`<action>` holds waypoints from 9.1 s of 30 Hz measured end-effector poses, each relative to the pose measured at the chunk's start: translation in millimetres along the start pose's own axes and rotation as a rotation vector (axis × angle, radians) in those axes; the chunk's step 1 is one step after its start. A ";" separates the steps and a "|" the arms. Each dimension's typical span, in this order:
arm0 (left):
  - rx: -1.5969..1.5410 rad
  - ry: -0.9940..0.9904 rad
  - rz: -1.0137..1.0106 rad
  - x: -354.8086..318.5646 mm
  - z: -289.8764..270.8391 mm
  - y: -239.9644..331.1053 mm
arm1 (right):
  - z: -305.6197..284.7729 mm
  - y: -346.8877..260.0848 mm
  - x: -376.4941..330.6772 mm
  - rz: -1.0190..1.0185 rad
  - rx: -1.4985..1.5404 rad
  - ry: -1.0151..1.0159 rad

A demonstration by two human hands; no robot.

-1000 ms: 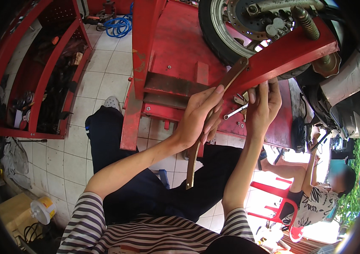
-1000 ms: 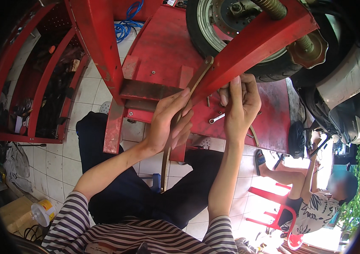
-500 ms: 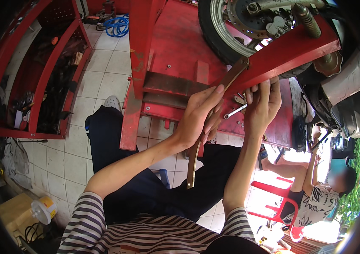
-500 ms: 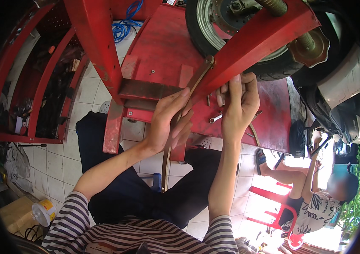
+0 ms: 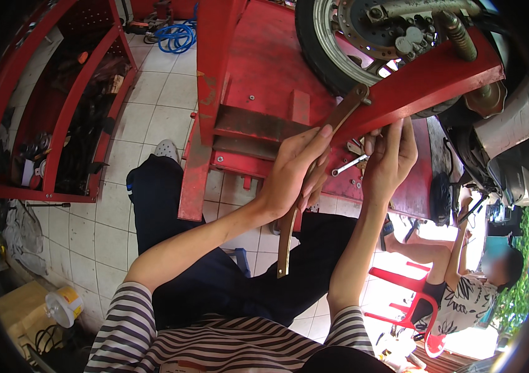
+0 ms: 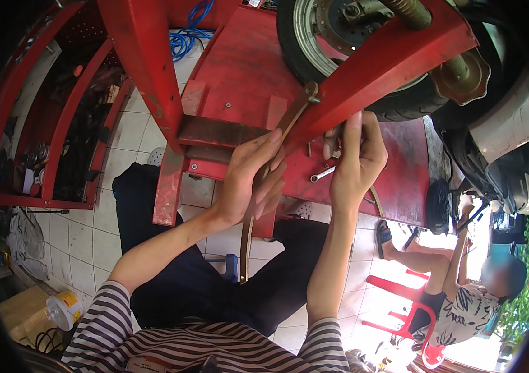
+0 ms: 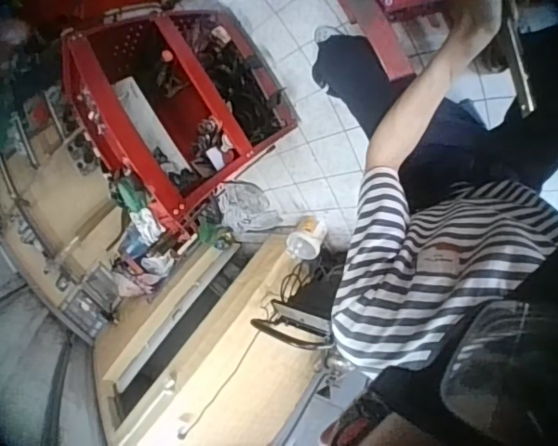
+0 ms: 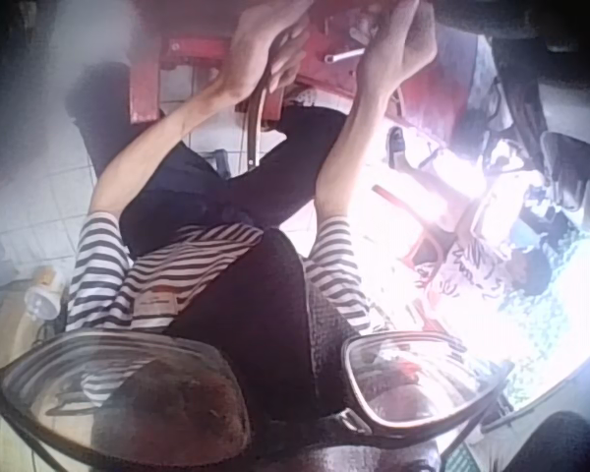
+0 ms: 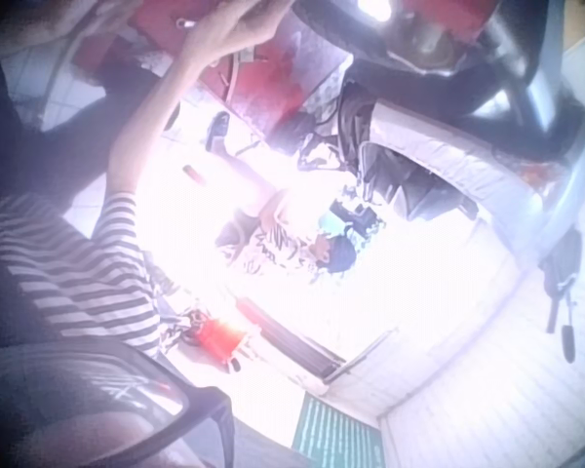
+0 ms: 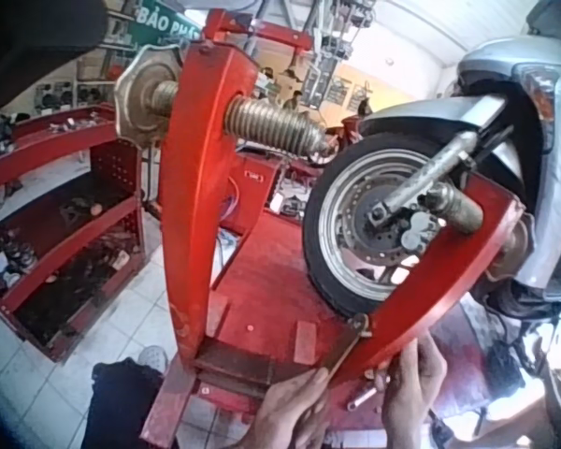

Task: The person threads a large bolt into a red metal stand and then attaches metal brackets to the frame using smaller bolts and nuts.

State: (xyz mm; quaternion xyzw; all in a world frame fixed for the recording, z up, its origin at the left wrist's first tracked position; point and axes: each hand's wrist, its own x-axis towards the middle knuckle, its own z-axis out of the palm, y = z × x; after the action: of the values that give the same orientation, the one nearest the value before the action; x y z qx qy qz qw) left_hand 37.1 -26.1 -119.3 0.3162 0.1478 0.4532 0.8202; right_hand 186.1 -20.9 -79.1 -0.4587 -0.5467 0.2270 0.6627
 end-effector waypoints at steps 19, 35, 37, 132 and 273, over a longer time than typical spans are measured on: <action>0.015 -0.032 -0.042 -4.9 4.6 0.1 | 4.2 0.2 -8.2 -0.122 -0.130 0.015; 0.080 -0.049 -0.099 -6.6 3.9 0.4 | 4.4 1.2 -8.2 -0.149 -0.147 0.030; 0.095 -0.080 -0.116 -6.8 3.3 2.1 | 4.8 1.3 -9.0 -0.177 -0.196 0.031; 0.612 -0.073 0.417 -2.5 9.2 -6.9 | -129.8 48.9 -9.5 0.483 -1.279 -0.206; 0.862 -0.030 0.506 -7.0 -12.0 0.0 | 66.5 -18.4 -18.9 -0.526 -0.438 0.449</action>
State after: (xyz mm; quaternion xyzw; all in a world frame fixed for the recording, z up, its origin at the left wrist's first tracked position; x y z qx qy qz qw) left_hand 26.9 -27.3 -128.8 0.6588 0.2286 0.5312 0.4811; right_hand 114.8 -21.0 -74.4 -0.4718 -0.5226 -0.1779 0.6875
